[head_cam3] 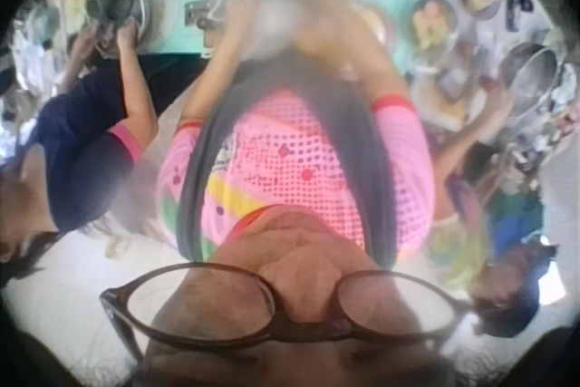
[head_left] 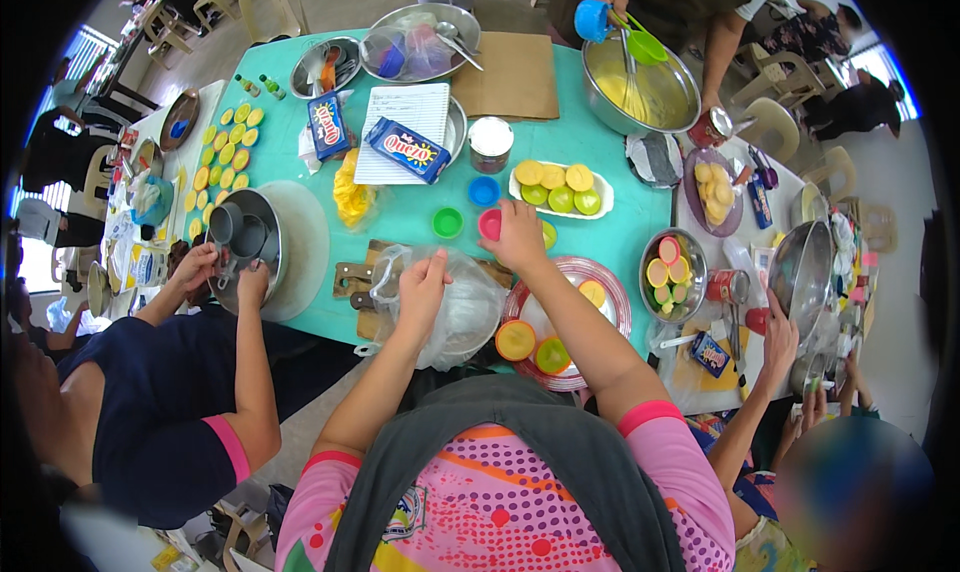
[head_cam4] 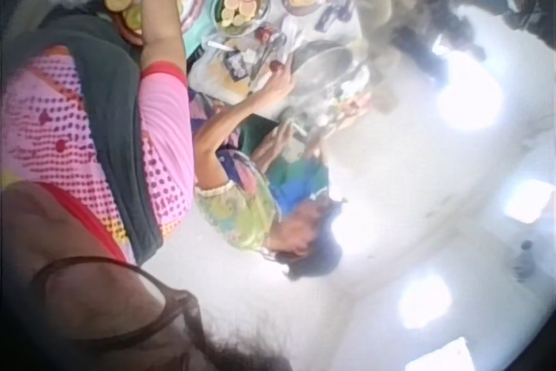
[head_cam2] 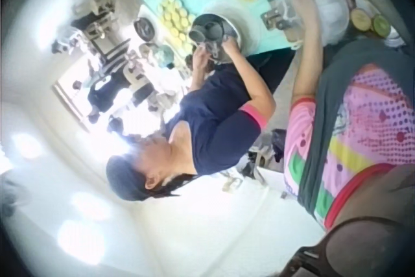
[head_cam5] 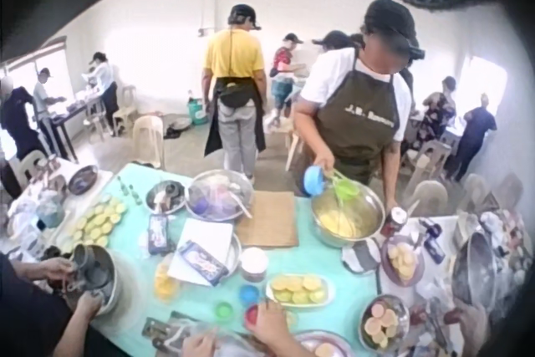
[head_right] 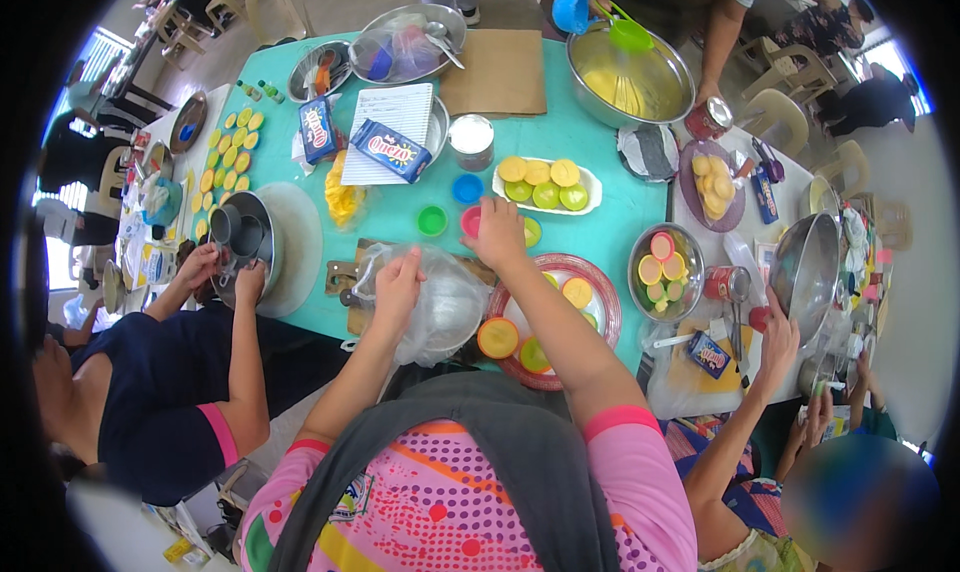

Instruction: The person assembles small food items by placing round yellow slices into colorful plastic molds on a table. They pick up the slices and molds, press them together, and place the finished units onto a plate. Other people are visible in the background performing similar tasks.

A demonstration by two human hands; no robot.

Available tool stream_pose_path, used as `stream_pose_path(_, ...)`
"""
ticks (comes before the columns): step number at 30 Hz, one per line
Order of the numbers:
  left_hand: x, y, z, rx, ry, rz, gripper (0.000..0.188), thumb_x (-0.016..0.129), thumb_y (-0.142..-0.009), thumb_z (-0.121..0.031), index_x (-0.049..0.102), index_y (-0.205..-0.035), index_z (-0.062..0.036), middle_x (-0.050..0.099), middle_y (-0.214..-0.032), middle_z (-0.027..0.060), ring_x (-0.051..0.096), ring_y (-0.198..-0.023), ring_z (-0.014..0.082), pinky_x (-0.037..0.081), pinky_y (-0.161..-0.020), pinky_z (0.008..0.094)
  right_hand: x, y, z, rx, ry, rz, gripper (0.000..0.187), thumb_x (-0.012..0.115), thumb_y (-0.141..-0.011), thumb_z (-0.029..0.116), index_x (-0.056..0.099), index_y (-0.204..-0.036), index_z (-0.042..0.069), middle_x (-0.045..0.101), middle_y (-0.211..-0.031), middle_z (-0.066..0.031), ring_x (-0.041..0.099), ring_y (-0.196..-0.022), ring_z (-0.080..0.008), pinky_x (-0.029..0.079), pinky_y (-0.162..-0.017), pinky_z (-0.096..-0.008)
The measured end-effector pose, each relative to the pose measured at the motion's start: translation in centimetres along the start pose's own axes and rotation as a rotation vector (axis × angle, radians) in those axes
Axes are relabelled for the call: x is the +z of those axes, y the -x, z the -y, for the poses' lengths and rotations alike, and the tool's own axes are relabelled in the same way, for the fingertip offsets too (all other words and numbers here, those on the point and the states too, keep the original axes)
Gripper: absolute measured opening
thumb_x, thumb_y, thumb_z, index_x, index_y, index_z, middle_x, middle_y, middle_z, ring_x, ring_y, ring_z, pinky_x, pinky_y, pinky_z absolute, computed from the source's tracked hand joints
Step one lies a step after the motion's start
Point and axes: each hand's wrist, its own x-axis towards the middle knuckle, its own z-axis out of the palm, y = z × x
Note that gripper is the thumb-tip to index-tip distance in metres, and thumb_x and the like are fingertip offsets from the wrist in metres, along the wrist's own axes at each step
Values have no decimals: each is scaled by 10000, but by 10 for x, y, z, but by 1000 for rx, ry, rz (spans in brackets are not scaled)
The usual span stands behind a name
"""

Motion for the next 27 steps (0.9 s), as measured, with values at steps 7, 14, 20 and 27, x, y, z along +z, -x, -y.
stream_pose_path(7,-26,11,8,88,-73,-80,446,590,-946,-307,525,-591,-45,348,-506,-72,294,-499,49,238,-484,244,6,-12,3,-63,45,6,678,769,-651,219,485,-1233,19,564,-1050,-160,519,-1013,-341,449,-860,-435)
stream_pose_path(14,-47,32,7,583,-519,-372,161,698,-835,-142,598,-830,-16,445,-665,16,389,-595,120,352,-554,288,-3,-39,11,-135,33,-183,621,754,-686,188,491,-1224,21,570,-1068,-165,515,-1000,-361,447,-855,-442)
stream_pose_path(20,-48,44,80,532,-601,-292,352,664,-794,-103,576,-1115,10,572,-1006,178,545,-897,310,448,-815,417,-9,3,60,-320,-422,-182,328,721,-751,181,605,-1031,56,612,-1026,-151,559,-986,-329,440,-855,-433)
stream_pose_path(27,-53,66,99,218,-536,95,198,642,-829,-177,617,-931,-9,618,-957,190,578,-903,361,454,-781,434,18,73,83,-514,-87,395,166,594,-794,146,657,-942,108,626,-987,-85,577,-1022,-259,394,-874,-433)
